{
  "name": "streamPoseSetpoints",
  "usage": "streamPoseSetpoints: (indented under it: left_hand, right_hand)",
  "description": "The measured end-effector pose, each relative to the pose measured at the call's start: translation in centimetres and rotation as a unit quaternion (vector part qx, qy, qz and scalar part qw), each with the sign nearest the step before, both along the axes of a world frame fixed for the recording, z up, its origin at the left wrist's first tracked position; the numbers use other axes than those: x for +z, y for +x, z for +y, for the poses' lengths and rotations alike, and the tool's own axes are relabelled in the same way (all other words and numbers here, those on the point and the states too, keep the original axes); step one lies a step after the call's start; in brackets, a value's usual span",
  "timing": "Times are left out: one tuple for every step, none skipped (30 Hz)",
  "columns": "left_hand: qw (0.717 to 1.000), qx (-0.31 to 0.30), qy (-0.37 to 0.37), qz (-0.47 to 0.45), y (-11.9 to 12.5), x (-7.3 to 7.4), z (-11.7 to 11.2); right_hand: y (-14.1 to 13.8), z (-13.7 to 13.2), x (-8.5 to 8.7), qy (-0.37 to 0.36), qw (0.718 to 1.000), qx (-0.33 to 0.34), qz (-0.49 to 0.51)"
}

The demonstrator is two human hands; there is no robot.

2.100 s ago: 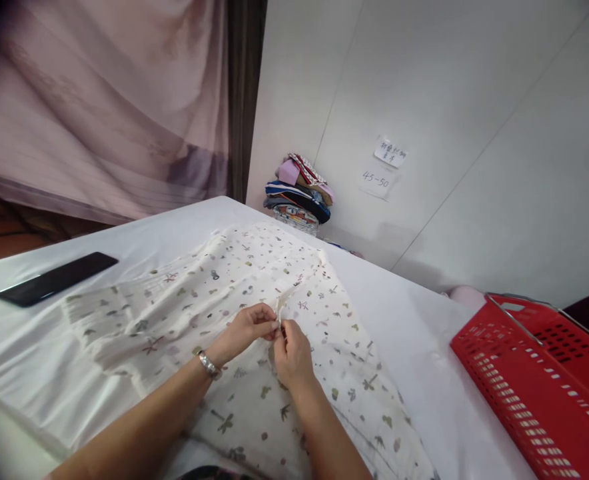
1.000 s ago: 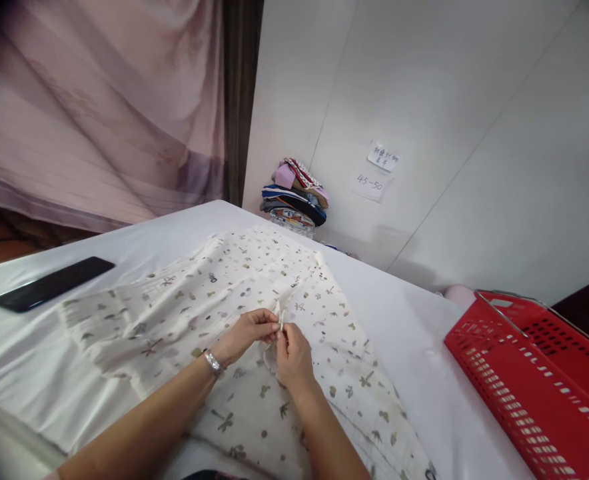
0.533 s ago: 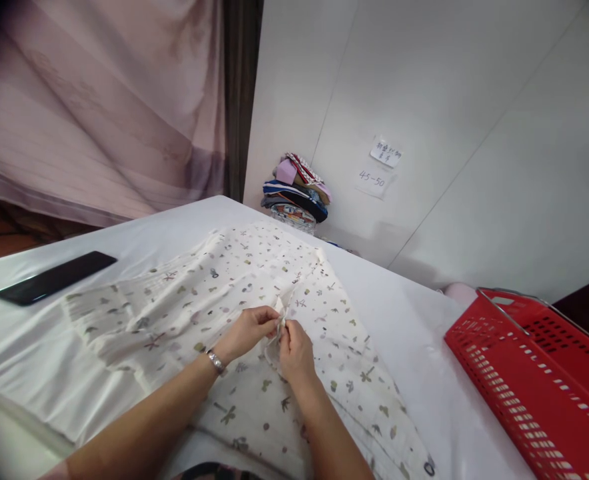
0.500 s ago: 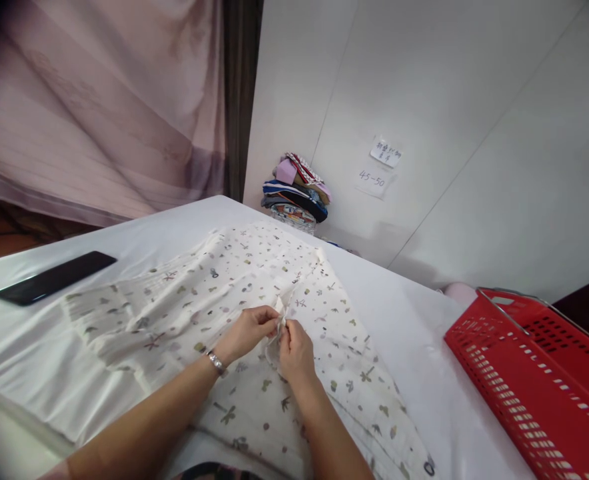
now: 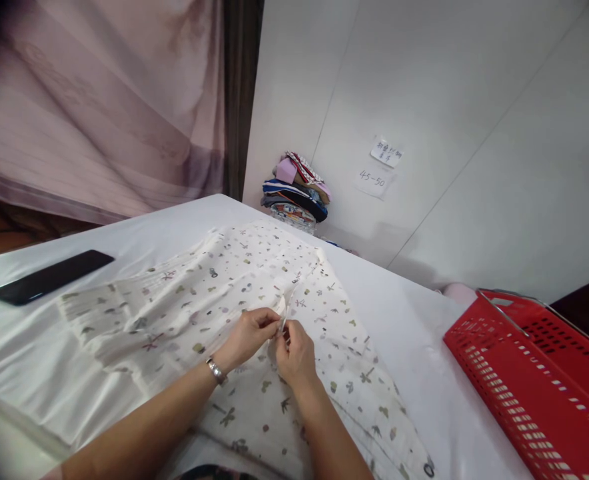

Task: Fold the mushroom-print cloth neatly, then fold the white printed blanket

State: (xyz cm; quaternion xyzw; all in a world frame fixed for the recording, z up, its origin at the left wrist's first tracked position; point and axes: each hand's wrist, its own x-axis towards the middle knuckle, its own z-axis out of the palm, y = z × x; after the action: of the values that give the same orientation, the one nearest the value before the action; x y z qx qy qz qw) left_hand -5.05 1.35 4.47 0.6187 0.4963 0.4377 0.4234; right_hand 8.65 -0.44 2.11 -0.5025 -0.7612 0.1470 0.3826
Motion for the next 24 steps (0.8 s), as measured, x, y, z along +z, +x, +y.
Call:
streamPoseSetpoints:
  left_hand:
    - [1.0,-0.002,-0.003,-0.003,0.0,0.0,0.0]
    - [1.0,-0.004,-0.005,-0.006,0.0,0.0,0.0]
    - [1.0,-0.006,-0.005,-0.009,0.0,-0.1,0.0]
    - [1.0,-0.009,-0.004,-0.01,0.0,-0.1,0.0]
    - [1.0,-0.012,-0.002,-0.011,0.0,-0.2,0.0]
    - [1.0,-0.014,0.001,-0.011,0.0,-0.3,0.0]
    - [1.0,-0.016,0.003,-0.01,0.0,-0.4,0.0]
    - [1.0,-0.017,0.004,-0.009,0.0,-0.4,0.1]
    - [1.0,-0.017,0.004,-0.008,0.0,-0.4,0.1]
    - [1.0,-0.017,0.005,-0.006,0.0,-0.5,0.0]
    - [1.0,-0.017,0.007,-0.002,0.1,-0.5,0.0]
    - [1.0,-0.016,0.01,0.001,0.1,-0.5,0.0]
    - [1.0,-0.015,0.013,0.004,0.2,-0.5,0.0]
    - [1.0,-0.014,0.018,0.005,0.2,-0.5,0.0]
    - [1.0,-0.014,0.023,0.004,0.2,-0.5,0.0]
    - [0.999,-0.015,0.029,0.001,0.3,-0.5,-0.1]
    - [0.999,-0.017,0.037,-0.003,0.3,-0.5,-0.1]
    - [0.999,-0.022,0.045,-0.007,0.2,-0.4,-0.1]
    - [0.998,-0.028,0.054,-0.01,0.2,-0.4,0.0]
    - [0.997,-0.032,0.063,-0.011,0.1,-0.4,0.0]
    - [0.997,-0.033,0.072,-0.01,0.0,-0.3,0.0]
    - [0.996,-0.032,0.079,-0.007,-0.1,-0.3,0.1]
    - [0.996,-0.028,0.086,-0.002,-0.2,-0.4,0.2]
    - [0.996,-0.023,0.092,0.003,-0.3,-0.4,0.3]
  right_hand:
    - [0.0,0.0,0.0,0.003,1.0,-0.004,-0.002]
    - [0.0,0.0,-0.1,0.008,1.0,-0.008,-0.007]
    - [0.1,0.0,-0.1,0.013,1.0,-0.013,-0.013]
    - [0.1,0.0,-0.2,0.016,1.0,-0.019,-0.02]
    - [0.1,0.0,-0.2,0.018,0.999,-0.024,-0.026]
    - [0.1,0.0,-0.2,0.02,0.999,-0.03,-0.031]
    - [0.1,0.0,-0.2,0.022,0.998,-0.035,-0.037]
    - [0.2,0.0,-0.2,0.025,0.998,-0.04,-0.043]
    - [0.2,0.0,-0.2,0.028,0.997,-0.044,-0.049]
    - [0.2,0.0,-0.2,0.033,0.997,-0.047,-0.057]
    - [0.3,0.0,-0.2,0.038,0.996,-0.05,-0.066]
    - [0.3,0.0,-0.2,0.044,0.995,-0.054,-0.076]
    - [0.3,0.0,-0.2,0.049,0.993,-0.057,-0.087]
    - [0.4,0.0,-0.2,0.056,0.992,-0.06,-0.097]
    - [0.4,0.0,-0.2,0.062,0.991,-0.061,-0.105]
    - [0.5,0.0,-0.2,0.067,0.99,-0.061,-0.109]
    - [0.6,-0.1,-0.1,0.07,0.99,-0.061,-0.109]
    - [0.7,-0.1,0.0,0.069,0.99,-0.059,-0.104]
    - [0.9,-0.2,0.1,0.067,0.992,-0.057,-0.095]
    - [1.1,-0.3,0.4,0.061,0.993,-0.055,-0.082]
    - [1.5,-0.4,0.7,0.054,0.995,-0.053,-0.065]
    - [1.9,-0.6,1.1,0.048,0.997,-0.049,-0.045]
    - [2.4,-0.8,1.6,0.043,0.998,-0.041,-0.024]
    - [3.0,-1.1,2.2,0.039,0.999,-0.032,-0.003]
